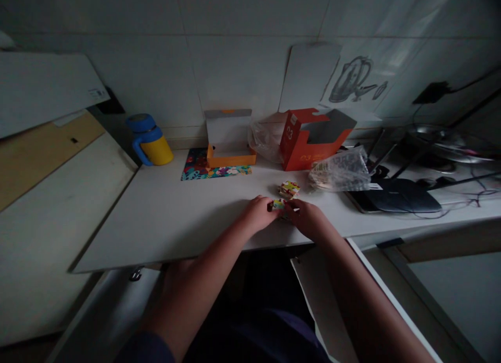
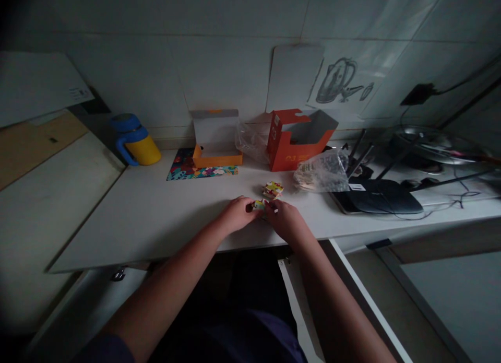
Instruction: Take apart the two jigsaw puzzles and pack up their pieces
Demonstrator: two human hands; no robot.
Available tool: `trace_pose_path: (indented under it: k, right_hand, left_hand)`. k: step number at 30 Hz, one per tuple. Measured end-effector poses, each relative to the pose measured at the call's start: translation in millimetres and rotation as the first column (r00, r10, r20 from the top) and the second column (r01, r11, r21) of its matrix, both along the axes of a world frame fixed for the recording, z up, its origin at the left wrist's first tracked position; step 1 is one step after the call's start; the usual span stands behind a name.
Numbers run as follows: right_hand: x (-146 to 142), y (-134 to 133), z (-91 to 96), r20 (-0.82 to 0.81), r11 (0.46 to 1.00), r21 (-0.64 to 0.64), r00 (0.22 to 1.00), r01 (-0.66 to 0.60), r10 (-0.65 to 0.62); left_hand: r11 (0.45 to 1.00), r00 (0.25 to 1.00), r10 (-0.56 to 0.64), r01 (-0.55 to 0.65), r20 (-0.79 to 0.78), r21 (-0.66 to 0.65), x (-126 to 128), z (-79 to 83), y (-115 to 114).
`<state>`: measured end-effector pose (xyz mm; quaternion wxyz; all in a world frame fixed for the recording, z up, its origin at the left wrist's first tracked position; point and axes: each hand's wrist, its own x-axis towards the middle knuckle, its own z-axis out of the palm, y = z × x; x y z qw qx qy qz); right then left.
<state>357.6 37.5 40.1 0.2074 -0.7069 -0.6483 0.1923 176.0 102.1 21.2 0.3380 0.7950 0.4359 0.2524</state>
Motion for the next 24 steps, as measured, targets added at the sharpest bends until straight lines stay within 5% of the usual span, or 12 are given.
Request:
trace_pose_path:
  k: [9, 18, 24]
  right_hand:
    - [9, 4, -3.6, -0.149, 0.994, -0.080, 0.987, -0.069, 0.057]
    - [19, 22, 11.1, -0.180, 0.927, -0.331, 0.976, -0.176, 0.121]
    - [15, 22, 9.6, -0.069, 0.925, -0.355, 0.990, -0.137, 0.121]
  left_hand:
    - [0.997, 0.998, -0.045, 0.042, -0.041, -0.065, -7, 4.0, -5]
    - [0.990, 0.987, -0.103, 0.090, -0.122, -0.105, -10, 12.1, -1]
    - [0.987, 0.966, -0.145, 0.125, -0.215, -0.101, -10, 15.8, 2]
